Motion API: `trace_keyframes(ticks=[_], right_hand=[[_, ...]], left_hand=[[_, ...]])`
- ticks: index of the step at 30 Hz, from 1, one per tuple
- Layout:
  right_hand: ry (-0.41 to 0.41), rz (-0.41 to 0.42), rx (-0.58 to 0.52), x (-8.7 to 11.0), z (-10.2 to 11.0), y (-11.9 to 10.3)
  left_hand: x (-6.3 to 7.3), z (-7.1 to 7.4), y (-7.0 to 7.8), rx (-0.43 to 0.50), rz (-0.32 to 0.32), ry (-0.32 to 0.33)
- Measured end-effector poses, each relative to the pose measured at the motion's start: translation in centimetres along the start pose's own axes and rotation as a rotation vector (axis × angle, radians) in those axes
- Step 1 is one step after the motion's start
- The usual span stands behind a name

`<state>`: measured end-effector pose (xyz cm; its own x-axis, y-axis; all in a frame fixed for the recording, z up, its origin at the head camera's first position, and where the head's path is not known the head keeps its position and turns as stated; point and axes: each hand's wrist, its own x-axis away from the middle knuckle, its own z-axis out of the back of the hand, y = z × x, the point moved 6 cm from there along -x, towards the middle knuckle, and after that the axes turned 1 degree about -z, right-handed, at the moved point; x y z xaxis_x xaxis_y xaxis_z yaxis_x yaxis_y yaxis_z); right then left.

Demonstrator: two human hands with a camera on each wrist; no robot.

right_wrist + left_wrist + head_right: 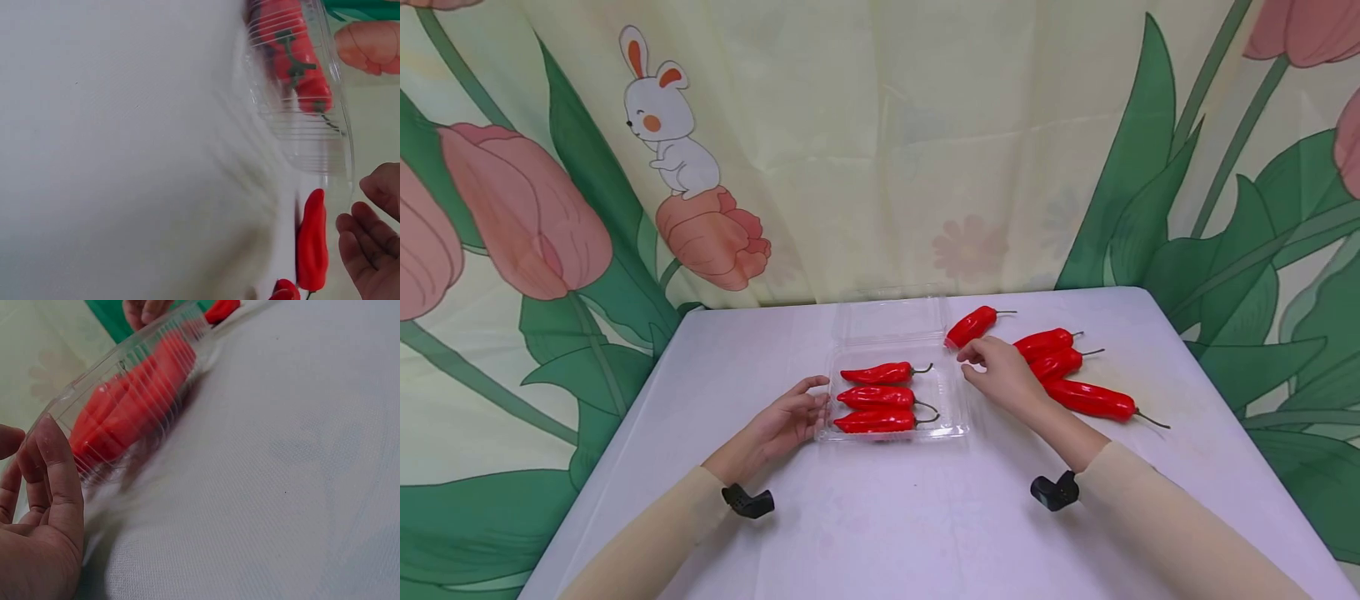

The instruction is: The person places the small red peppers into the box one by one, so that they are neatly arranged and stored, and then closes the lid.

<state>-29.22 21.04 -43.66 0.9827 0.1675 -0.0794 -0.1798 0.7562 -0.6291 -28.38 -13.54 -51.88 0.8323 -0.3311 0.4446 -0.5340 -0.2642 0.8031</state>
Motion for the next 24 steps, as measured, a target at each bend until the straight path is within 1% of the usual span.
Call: trace_keyframes(ticks=[6,11,15,19,24], right_hand=[[0.003,-0.023,0.019,1.0,0.6,1.3],[0.016,-0.021,0.031,2.2,1.5,2.6],[0.036,-0.027,0.043,3.1,2.3,3.9],[0.038,-0.039,0.055,3.8,2.8,5.1],[0.063,-0.037,0.077,4.7,3.5,5.9]], left_hand=[[0.0,0.2,0.0,0.000,0.002,-0.002],[0.0,0.3,0.0,0.001,0.002,-0.003],[0.0,0.2,0.0,0.004,0.000,-0.014],[-0.1,0.1,0.0,-0.002,-0.001,-0.022],[-0.1,0.1,0.0,-0.007,-0.006,-0.022]])
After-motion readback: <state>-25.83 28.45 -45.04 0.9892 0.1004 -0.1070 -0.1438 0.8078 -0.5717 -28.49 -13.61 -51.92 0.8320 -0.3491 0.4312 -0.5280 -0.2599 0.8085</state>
